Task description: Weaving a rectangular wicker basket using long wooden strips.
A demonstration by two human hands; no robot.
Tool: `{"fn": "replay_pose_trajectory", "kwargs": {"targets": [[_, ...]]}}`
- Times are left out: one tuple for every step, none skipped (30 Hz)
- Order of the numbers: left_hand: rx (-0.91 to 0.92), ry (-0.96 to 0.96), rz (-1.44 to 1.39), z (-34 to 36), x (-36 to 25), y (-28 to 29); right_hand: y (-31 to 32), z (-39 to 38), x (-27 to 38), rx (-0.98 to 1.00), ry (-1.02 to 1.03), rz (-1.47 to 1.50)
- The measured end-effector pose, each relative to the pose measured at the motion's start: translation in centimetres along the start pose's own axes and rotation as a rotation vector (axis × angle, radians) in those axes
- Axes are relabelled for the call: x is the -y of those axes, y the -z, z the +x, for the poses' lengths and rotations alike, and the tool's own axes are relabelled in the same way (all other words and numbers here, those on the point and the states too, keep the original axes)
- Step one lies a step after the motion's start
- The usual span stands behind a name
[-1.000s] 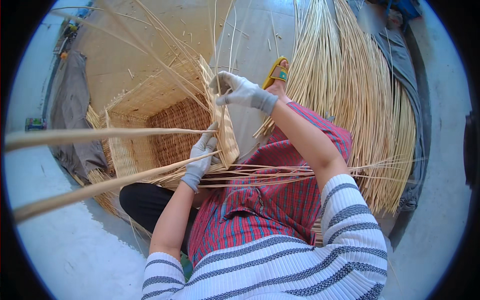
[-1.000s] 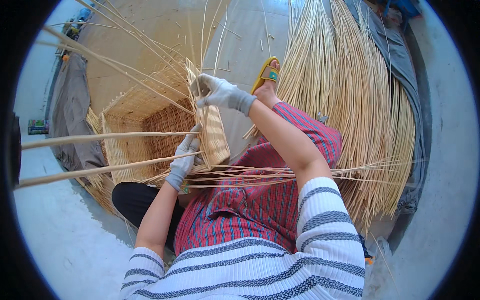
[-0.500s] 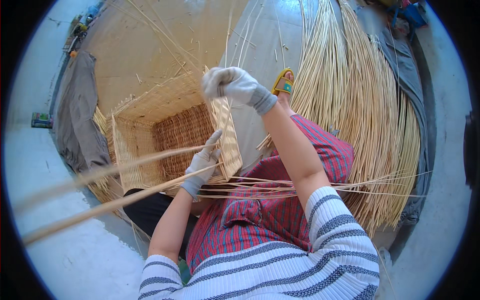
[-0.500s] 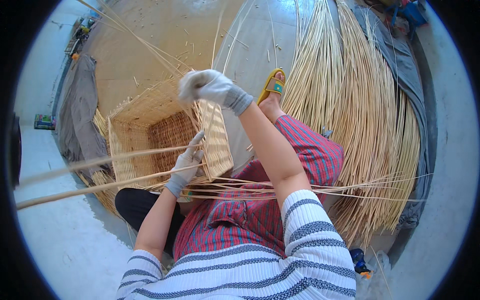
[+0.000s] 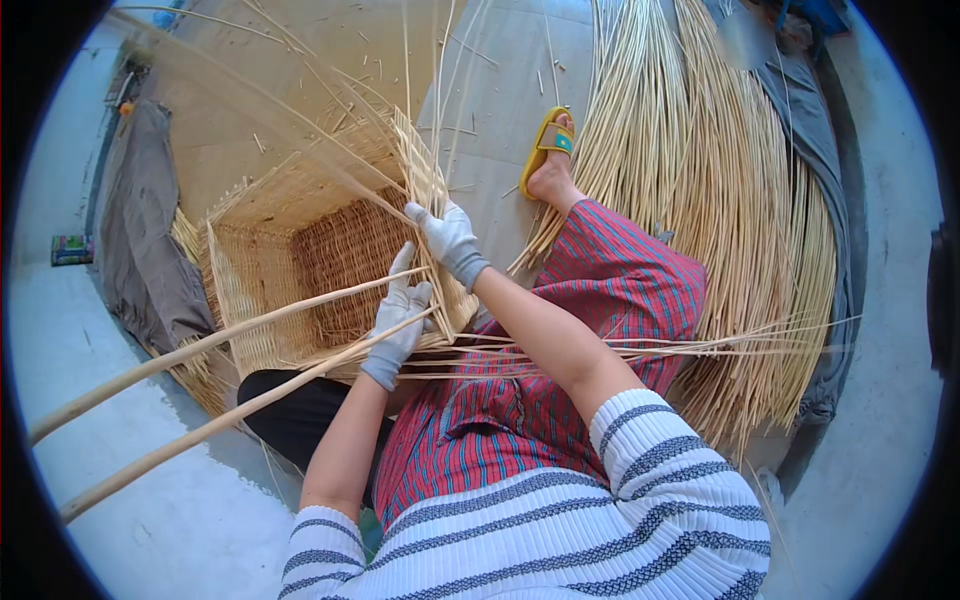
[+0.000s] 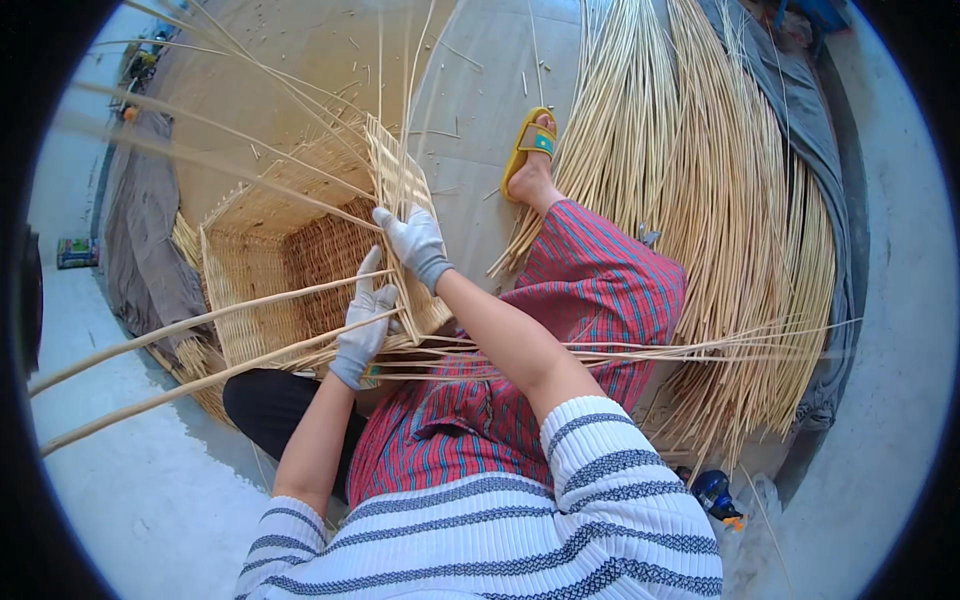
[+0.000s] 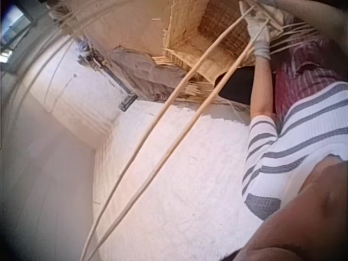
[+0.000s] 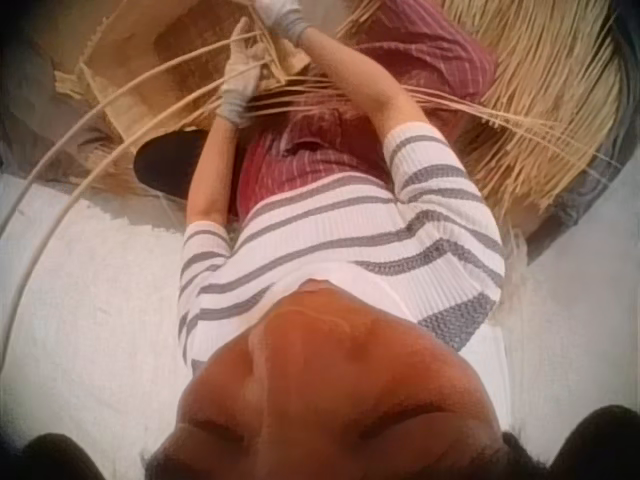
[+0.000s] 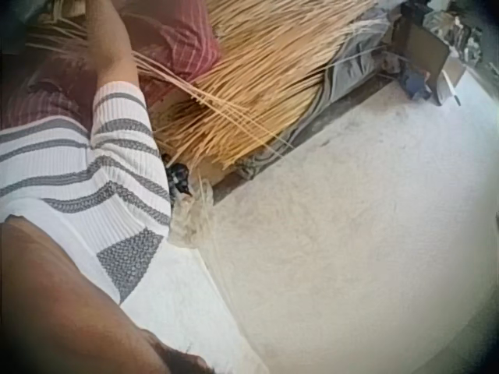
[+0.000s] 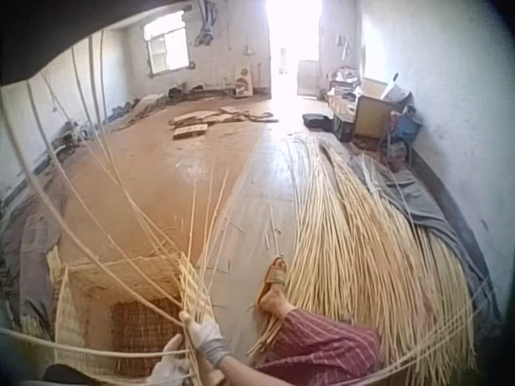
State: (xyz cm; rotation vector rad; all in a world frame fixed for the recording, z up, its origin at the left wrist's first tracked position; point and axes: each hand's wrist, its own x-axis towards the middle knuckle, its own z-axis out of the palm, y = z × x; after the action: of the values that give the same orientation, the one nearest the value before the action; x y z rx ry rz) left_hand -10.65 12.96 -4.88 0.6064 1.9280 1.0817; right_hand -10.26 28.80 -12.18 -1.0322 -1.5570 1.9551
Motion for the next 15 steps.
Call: {"fn": "replay_pose_trajectory", "kwargs": {"targets": [[-0.062, 0.02, 0.041, -0.5, 0.7, -0.1, -0.3, -0.7, 0.4, -0.117, 0.123, -0.016], [-0.118, -0.06, 0.135, -0.8, 1.9, 0.0, -0.5, -1.4, 0.8, -0.102, 0.063, -0.046], [-0.101, -0.049, 0.134, -1.7, 1.9, 0.3, -0.7, -2.7, 1.0, -0.114, 0.048, -0.049], [-0.058, 0.007, 0.17, -2.9, 1.7, 0.5, -1.2, -4.2, 0.8, -0.169, 0.016, -0.123], [-0.014, 0.064, 0.206, -4.1, 1.9, 0.7, -1.5, -5.8, 0.6, -0.223, -0.015, -0.197], [-0.008, 0.096, 0.102, -5.7, 2.6, 0.9, -1.9, -7.9, 0.9, -0.203, 0.021, -0.05], [-0.012, 0.11, 0.1, -6.5, 3.0, 1.4, -2.0, -8.6, 0.9, -0.194, 0.009, -0.051], [0.044, 0.053, 0.234, -6.9, 3.3, 2.0, -1.9, -8.8, 1.0, -0.198, 0.034, -0.081], [0.113, -0.007, 0.37, -7.3, 3.3, 2.0, -1.5, -9.1, 1.0, -0.214, 0.057, -0.112], [0.139, -0.039, 0.364, -7.4, 1.9, 1.9, -1.2, -8.6, 0.6, -0.205, 0.049, -0.136], [0.151, -0.045, 0.371, -7.6, 1.7, 1.4, -0.9, -8.1, -0.2, -0.219, 0.049, -0.132], [0.134, -0.17, 0.508, -8.0, 1.7, 1.2, -1.1, -7.8, -0.2, -0.26, 0.047, -0.245], [0.118, -0.298, 0.645, -8.2, 1.4, 0.8, -1.0, -7.4, 0.1, -0.304, 0.046, -0.358], [-0.059, -0.576, 0.807, -7.8, 1.1, 0.1, -0.1, -6.7, 0.4, -0.178, -0.098, -0.544], [-0.067, -0.581, 0.811, -7.4, 1.0, -0.5, 1.4, -6.4, 0.5, -0.176, -0.088, -0.541]]}}
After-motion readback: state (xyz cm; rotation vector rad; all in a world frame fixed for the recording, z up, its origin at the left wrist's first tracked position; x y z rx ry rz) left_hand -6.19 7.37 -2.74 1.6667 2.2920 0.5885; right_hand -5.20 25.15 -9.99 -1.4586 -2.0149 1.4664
